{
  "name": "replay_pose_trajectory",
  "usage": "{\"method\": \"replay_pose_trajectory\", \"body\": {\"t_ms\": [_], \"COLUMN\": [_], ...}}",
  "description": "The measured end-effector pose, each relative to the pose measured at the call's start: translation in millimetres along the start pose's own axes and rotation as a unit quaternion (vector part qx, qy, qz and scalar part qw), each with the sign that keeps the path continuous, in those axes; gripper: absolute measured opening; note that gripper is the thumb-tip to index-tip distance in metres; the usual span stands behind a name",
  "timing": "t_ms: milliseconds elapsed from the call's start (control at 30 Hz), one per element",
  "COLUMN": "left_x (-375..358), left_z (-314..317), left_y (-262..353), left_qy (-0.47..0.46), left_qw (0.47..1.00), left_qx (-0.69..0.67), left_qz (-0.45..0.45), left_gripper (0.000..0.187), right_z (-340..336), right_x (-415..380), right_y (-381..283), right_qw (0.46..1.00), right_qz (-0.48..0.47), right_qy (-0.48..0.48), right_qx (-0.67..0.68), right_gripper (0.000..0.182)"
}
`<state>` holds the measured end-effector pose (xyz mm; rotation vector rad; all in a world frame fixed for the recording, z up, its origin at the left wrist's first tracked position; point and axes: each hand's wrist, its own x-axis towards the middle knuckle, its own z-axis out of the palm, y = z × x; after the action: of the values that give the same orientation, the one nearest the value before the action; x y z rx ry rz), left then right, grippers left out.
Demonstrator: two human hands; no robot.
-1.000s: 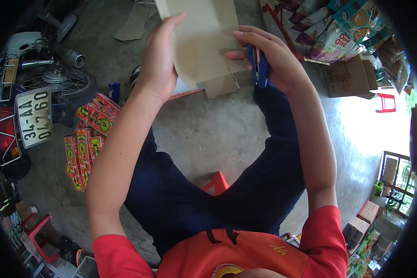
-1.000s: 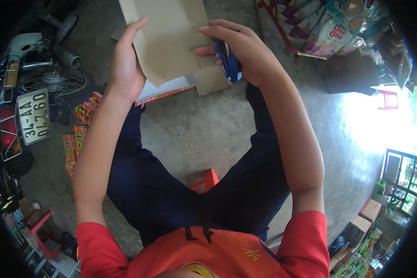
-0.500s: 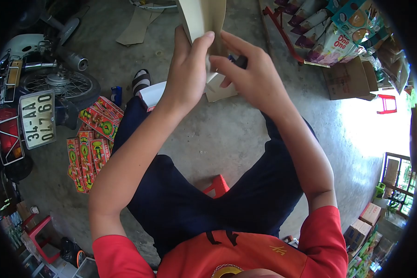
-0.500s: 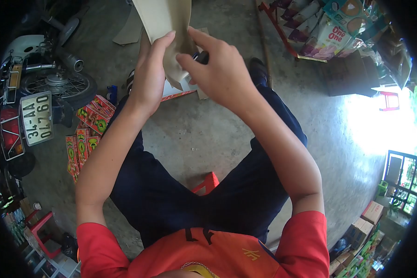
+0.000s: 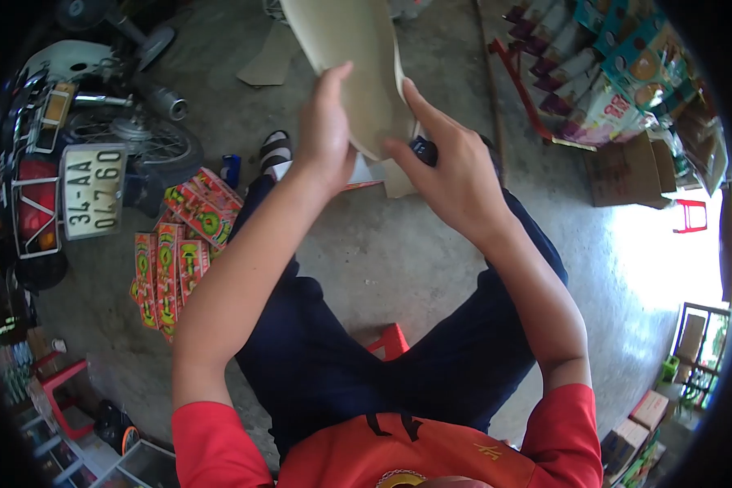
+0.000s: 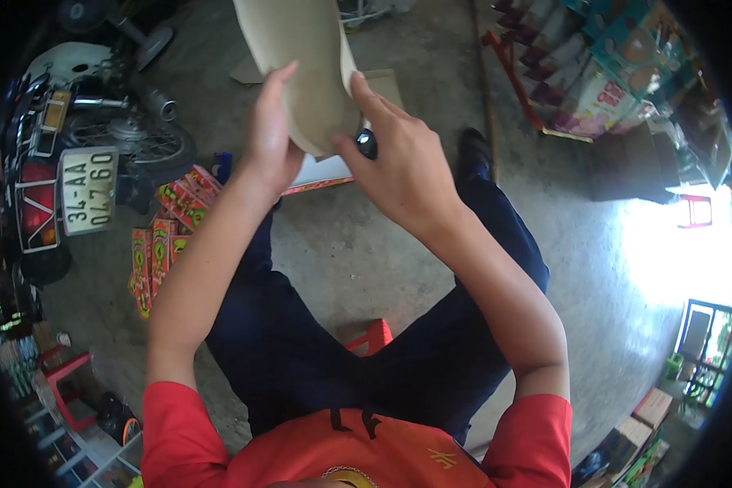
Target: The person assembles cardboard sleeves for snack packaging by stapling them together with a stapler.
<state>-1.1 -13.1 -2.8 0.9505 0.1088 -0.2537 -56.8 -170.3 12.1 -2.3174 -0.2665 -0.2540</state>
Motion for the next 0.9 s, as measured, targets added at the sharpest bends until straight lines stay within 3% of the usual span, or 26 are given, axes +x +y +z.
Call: {"method": "replay_pose_trajectory", "body": {"t_ms": [67, 167, 267, 333, 400, 467, 533, 600, 700, 800, 900], "left_x": [-2, -7, 0, -3, -52, -116, -183, -248, -314, -366, -408], "left_z": [-1, 0, -17, -64, -103, -135, -159, -149, -142, -63, -11], "left_y": [4, 19, 15, 20, 48, 62, 52, 42, 106, 145, 155], "left_qy": [-0.011, -0.034, -0.017, -0.041, -0.03, -0.004, -0.006, 0.046, -0.033, -0.023, -0.117], "left_qw": [1.0, 0.999, 0.961, 0.874, 0.707, 0.746, 0.846, 0.795, 0.911, 0.837, 0.797], "left_qx": [-0.002, 0.01, 0.243, 0.436, 0.654, 0.659, 0.534, 0.588, 0.41, 0.442, 0.354], "left_qz": [-0.007, -0.028, 0.131, 0.212, 0.267, 0.091, 0.007, 0.139, -0.033, 0.322, 0.475], "left_gripper": [0.051, 0.059, 0.066, 0.063, 0.06, 0.059, 0.056, 0.054, 0.051, 0.049, 0.042], "right_z": [-4, -23, -26, -31, -33, -36, -37, -34, -23, -19, -26], "right_x": [1, 11, 18, 18, 17, 17, 16, 17, 21, 18, 8], "right_y": [4, 5, 18, 25, 32, 32, 31, 38, 47, 44, 12], "right_qw": [1.0, 0.967, 0.91, 0.884, 0.883, 0.887, 0.893, 0.91, 0.934, 0.926, 0.94], "right_qz": [0.006, 0.136, 0.233, 0.273, 0.271, 0.254, 0.24, 0.223, 0.2, 0.212, 0.188], "right_qy": [-0.009, -0.059, -0.043, -0.037, -0.035, -0.036, -0.047, -0.053, -0.049, -0.077, -0.092], "right_qx": [0.007, 0.205, 0.342, 0.379, 0.382, 0.384, 0.378, 0.345, 0.291, 0.302, 0.27], "right_gripper": [0.066, 0.056, 0.047, 0.043, 0.041, 0.042, 0.042, 0.042, 0.04, 0.037, 0.03]}}
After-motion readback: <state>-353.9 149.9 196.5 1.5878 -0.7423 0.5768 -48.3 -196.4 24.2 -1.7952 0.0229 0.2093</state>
